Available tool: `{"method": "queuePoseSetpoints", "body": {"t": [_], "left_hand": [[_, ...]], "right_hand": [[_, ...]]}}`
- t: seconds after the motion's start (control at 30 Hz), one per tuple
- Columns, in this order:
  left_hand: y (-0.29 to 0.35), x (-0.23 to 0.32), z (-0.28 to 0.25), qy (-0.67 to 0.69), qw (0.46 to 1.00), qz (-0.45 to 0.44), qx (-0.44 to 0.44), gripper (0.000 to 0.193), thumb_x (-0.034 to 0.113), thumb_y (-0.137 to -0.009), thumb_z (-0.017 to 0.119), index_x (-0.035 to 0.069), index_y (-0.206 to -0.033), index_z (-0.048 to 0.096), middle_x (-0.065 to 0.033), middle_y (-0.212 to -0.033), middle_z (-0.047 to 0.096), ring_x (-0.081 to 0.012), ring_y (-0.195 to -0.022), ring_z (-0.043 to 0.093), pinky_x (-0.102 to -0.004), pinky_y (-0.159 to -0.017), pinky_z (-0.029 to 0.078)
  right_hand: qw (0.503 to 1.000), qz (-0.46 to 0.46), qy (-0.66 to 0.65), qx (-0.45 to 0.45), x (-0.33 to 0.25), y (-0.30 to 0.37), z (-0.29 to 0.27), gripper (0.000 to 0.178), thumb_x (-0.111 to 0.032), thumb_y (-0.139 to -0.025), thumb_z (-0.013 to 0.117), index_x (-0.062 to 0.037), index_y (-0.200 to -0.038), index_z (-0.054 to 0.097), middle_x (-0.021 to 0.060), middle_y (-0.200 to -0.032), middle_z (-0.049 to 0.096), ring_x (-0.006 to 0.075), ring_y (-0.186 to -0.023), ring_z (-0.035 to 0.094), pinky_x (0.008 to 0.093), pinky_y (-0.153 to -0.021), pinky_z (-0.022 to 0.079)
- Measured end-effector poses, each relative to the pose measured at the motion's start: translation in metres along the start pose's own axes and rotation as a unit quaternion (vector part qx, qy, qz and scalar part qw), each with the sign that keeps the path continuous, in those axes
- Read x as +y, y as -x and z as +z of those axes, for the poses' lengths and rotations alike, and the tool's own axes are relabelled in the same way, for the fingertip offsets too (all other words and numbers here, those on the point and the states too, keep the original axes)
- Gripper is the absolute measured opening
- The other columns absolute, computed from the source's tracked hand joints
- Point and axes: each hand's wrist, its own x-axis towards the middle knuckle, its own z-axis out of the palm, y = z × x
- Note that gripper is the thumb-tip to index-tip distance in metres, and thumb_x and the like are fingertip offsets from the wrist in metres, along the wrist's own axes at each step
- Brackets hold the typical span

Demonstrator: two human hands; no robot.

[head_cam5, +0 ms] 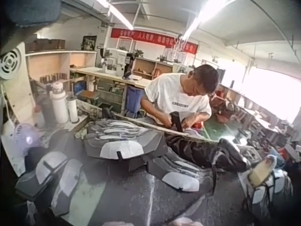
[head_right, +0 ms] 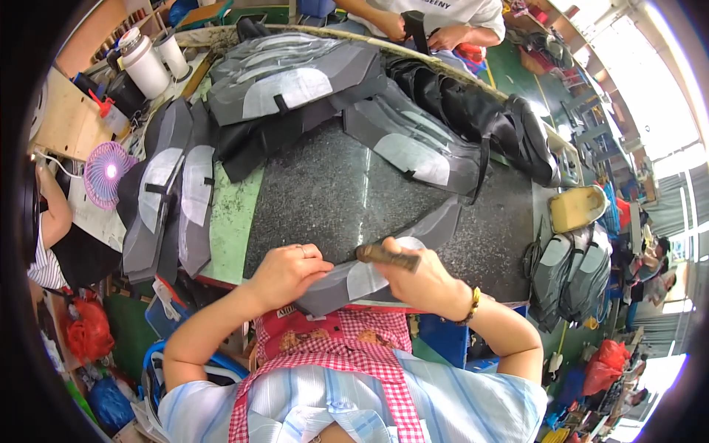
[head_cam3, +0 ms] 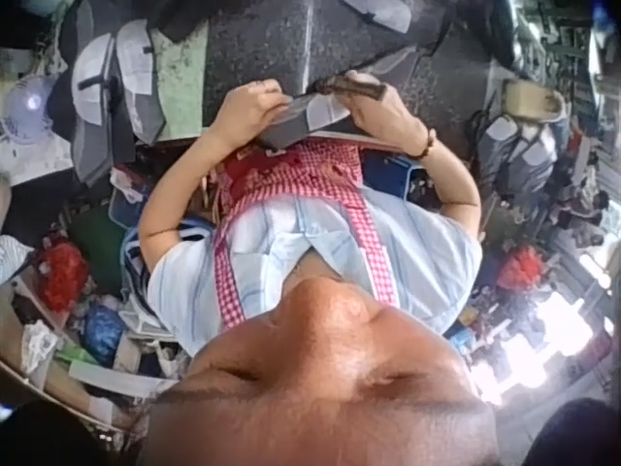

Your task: Using a hammer to flatten and bond various components of a shoe upper on a workbench.

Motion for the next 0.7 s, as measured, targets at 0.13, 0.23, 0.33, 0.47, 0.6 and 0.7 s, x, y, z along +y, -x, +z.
{"method": "queuePoseSetpoints", "body": {"t": [0.13, 0.23, 0.33, 0.47, 0.6, 0.7], "left_hand": [[0.006, 0.007, 0.001, -0.156, 0.983, 0.089, 0.027, 0.025, 0.012, -0.077, 0.063, 0.009, -0.101, 0.07, -0.0029, -0.088, 0.06, -0.0213, -0.077, 0.062, -0.0337, -0.07, 0.05], [0.011, 0.004, -0.004, -0.16, 0.981, 0.1, 0.031, 0.026, 0.013, -0.078, 0.061, 0.011, -0.102, 0.07, -0.0018, -0.087, 0.059, -0.0191, -0.076, 0.06, -0.0323, -0.068, 0.046], [0.012, -0.007, -0.011, -0.126, 0.987, 0.091, 0.029, 0.026, 0.014, -0.078, 0.063, 0.014, -0.102, 0.071, -0.0002, -0.084, 0.058, -0.0173, -0.072, 0.058, -0.0321, -0.066, 0.044], [0.02, -0.005, -0.001, -0.154, 0.982, 0.084, 0.065, 0.022, 0.014, -0.079, 0.066, 0.013, -0.1, 0.071, 0.0, -0.085, 0.059, -0.0171, -0.073, 0.058, -0.0327, -0.066, 0.044], [0.025, -0.002, 0.004, -0.149, 0.982, 0.072, 0.093, 0.022, 0.016, -0.076, 0.072, 0.012, -0.098, 0.071, 0.0001, -0.085, 0.059, -0.0178, -0.076, 0.059, -0.0317, -0.068, 0.044], [0.025, -0.006, 0.005, -0.142, 0.976, 0.064, 0.153, 0.025, 0.018, -0.071, 0.078, 0.012, -0.095, 0.071, 0.0004, -0.087, 0.06, -0.0192, -0.078, 0.059, -0.0332, -0.071, 0.045]], "right_hand": [[0.991, 0.006, -0.1, 0.092, -0.002, -0.009, 0.0, 0.019, -0.012, -0.092, 0.058, -0.0086, -0.11, 0.063, 0.0133, -0.085, 0.062, 0.034, -0.067, 0.063, 0.0413, -0.056, 0.051], [0.995, -0.03, -0.082, 0.047, -0.015, -0.006, 0.019, 0.022, -0.012, -0.091, 0.06, -0.0099, -0.113, 0.063, 0.0136, -0.077, 0.062, 0.0363, -0.061, 0.062, 0.0417, -0.053, 0.05], [0.989, -0.114, -0.084, 0.043, 0.001, -0.023, 0.008, 0.033, -0.01, -0.088, 0.064, -0.0089, -0.12, 0.057, 0.0147, -0.078, 0.062, 0.0357, -0.062, 0.063, 0.0417, -0.053, 0.05], [0.99, -0.047, -0.126, 0.048, -0.017, -0.013, 0.024, 0.035, -0.008, -0.087, 0.064, -0.0059, -0.12, 0.055, 0.0164, -0.075, 0.06, 0.0344, -0.061, 0.063, 0.0415, -0.053, 0.049], [0.992, -0.024, -0.125, 0.011, -0.017, -0.023, 0.014, 0.026, -0.005, -0.084, 0.064, -0.0043, -0.107, 0.053, 0.0145, -0.072, 0.058, 0.0345, -0.06, 0.062, 0.0431, -0.049, 0.047], [0.991, -0.038, -0.125, 0.018, -0.026, -0.018, 0.023, 0.025, -0.007, -0.085, 0.064, -0.0065, -0.107, 0.054, 0.0148, -0.074, 0.059, 0.0336, -0.059, 0.061, 0.0421, -0.048, 0.046]]}}
